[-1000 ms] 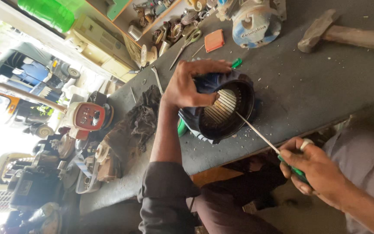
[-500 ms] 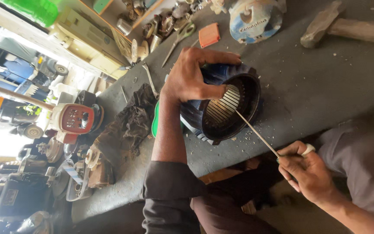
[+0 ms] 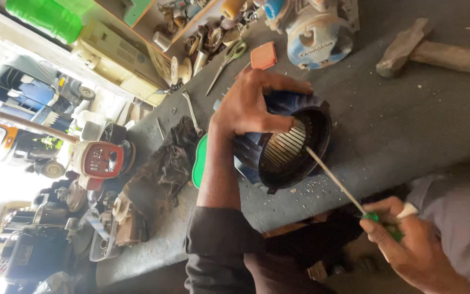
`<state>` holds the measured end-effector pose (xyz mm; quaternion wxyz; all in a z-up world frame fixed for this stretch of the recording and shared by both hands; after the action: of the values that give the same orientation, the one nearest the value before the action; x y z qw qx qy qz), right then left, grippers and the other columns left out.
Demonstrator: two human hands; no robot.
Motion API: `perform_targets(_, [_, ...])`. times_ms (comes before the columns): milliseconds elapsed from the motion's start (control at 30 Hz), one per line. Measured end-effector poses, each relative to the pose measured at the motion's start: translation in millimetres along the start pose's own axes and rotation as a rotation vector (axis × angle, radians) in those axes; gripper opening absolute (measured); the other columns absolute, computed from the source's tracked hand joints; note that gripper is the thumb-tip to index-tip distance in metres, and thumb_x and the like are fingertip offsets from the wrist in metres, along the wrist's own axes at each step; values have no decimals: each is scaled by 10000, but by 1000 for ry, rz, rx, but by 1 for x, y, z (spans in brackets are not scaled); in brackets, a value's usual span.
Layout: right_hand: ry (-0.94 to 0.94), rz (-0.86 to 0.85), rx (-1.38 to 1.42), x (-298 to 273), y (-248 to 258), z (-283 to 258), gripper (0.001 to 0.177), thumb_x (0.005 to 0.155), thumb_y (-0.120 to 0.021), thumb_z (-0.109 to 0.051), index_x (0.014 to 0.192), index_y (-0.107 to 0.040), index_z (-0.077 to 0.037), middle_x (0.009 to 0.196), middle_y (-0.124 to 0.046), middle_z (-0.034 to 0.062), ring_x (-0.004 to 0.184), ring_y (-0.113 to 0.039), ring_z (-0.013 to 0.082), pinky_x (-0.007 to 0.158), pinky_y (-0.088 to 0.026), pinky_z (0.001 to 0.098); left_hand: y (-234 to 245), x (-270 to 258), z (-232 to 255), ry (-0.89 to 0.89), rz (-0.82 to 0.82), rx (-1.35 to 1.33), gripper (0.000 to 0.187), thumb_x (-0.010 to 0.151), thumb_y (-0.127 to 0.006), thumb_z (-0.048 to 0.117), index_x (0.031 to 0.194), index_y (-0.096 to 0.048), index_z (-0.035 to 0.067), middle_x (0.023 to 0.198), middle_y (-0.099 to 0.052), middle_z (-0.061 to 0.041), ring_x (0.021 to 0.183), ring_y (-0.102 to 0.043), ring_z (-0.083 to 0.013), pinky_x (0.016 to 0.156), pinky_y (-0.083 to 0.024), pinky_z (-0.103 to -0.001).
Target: The person uses a hammer to tap the edge of a blue cylindrical motor housing, then uses a screwdriver to scrape and clean the interior slots of the motor stator. The person repeatedly rotates the housing and continues scraping the inside surfaces.
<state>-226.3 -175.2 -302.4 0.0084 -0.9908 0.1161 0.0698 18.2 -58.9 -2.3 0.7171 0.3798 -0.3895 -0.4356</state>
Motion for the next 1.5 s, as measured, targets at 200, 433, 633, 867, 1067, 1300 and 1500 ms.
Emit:
perform_targets(200, [-329,-60,-39,0,20,-24,268,962,-755,-220,1157,-649,-69,729,-638,128,543,-546,201,486,-443,384,-12,19,-8,72,-66,7,529,598,-772,272,1102,-823,121,1093,-812,-82,1041,-787,-210,1011,-588,-320])
perform_targets(433, [-187,-110,-212,0,14,-57,252,903,-732,-264,1080,-673,-95,702,-658,56,638,-638,145,576,-555,317,-10,15,-2,56,-79,-19,531,606,-756,239,1111,-808,83,1108,-808,-94,1037,-793,-219,1006,-595,-317])
perform_targets(633, [-532,-179,-91,8,13,-74,257,1006,-692,-290,1142,-603,-91,657,-610,117,436,-474,177,415,-370,340,-5,2,8,27,-48,-28,503,633,-754,207,1115,-795,67,1154,-797,-117,1075,-798,-248,1020,-609,-325])
perform_targets(867, [-253,-160,76,12,4,-62,221,929,-708,-224,1040,-613,-59,581,-588,65,399,-445,116,348,-354,292,-4,-3,13,-88,-40,-20,530,651,-771,198,1157,-774,41,1197,-773,-153,1175,-762,-295,1116,-580,-390])
perform_targets(1067, [538,-27,-782,28,10,-94,383,932,-679,-350,1260,-646,-155,752,-685,48,532,-675,173,488,-557,312,8,-9,11,-62,-29,-63,521,683,-770,212,1171,-772,30,1211,-769,-168,1179,-769,-313,1115,-596,-403])
perform_targets(1300, [592,38,-786,-12,5,-115,356,889,-686,-230,1162,-679,-2,773,-728,149,538,-680,278,448,-533,421,3,-25,12,-109,50,-84,537,642,-782,187,1141,-768,-9,1173,-771,-170,1167,-770,-300,1142,-597,-444])
perform_targets(1500, [344,-40,-688,5,4,-70,422,880,-711,-264,1190,-664,19,683,-733,118,481,-687,200,427,-542,333,5,-45,15,-75,94,-152,530,654,-783,165,1159,-758,7,1238,-755,-173,1239,-739,-325,1113,-572,-415])
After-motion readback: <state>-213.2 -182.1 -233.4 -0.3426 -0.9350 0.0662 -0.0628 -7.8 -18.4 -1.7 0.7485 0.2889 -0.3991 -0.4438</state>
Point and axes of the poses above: each hand's wrist, its own x-axis towards the middle knuckle, its own y-axis out of the back of the hand, z = x × y, the point moved 4 cm from there along x, towards the middle knuckle
